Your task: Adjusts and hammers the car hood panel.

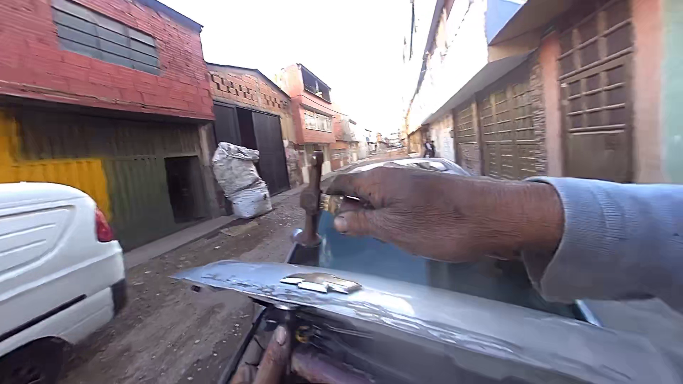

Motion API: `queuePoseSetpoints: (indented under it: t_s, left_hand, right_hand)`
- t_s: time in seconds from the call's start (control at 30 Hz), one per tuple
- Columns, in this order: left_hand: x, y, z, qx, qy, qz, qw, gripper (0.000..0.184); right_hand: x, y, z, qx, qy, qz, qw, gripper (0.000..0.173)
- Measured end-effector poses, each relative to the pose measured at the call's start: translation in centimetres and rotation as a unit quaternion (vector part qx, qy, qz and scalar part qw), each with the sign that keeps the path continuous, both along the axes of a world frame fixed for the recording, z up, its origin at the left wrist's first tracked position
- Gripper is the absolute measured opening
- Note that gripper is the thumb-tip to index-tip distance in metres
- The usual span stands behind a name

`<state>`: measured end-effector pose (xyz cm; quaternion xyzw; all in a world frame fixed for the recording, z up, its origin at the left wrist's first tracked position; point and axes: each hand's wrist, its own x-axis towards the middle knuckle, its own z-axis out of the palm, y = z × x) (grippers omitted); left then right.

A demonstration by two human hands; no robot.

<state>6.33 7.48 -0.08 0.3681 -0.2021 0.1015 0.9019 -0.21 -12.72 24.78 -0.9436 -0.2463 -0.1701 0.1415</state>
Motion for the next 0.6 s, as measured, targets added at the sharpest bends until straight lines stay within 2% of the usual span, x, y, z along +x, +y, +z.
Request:
queuePoseSetpoints:
  t_s: [0.2,0.37,0.43,0.6]
  left_hand:
    - [-2.9,-3.5,0.2,-0.007,0.013,-0.035,0.999,0.020]
    - [-4.8,-5.6,0.3,-0.015,0.028,-0.030,0.999,0.017]
    - [-5.0,-5.9,0.2,-0.036,0.043,-0.022,0.998,0.019]
    - [-4.2,-4.3,0.6,-0.080,0.075,0.038,0.993,0.026]
  right_hand:
    - [-3.5,-3.4,-2.0,-0.072,0.001,-0.049,0.996,0.022]
    - [-4.7,-5.9,-3.0,-0.082,-0.061,-0.048,0.994,0.021]
    - [-4.3,-6.8,-3.2,-0.103,-0.092,-0.044,0.989,0.025]
    - [-3.7,-5.5,-2.6,-0.068,-0.036,-0.101,0.992,0.016]
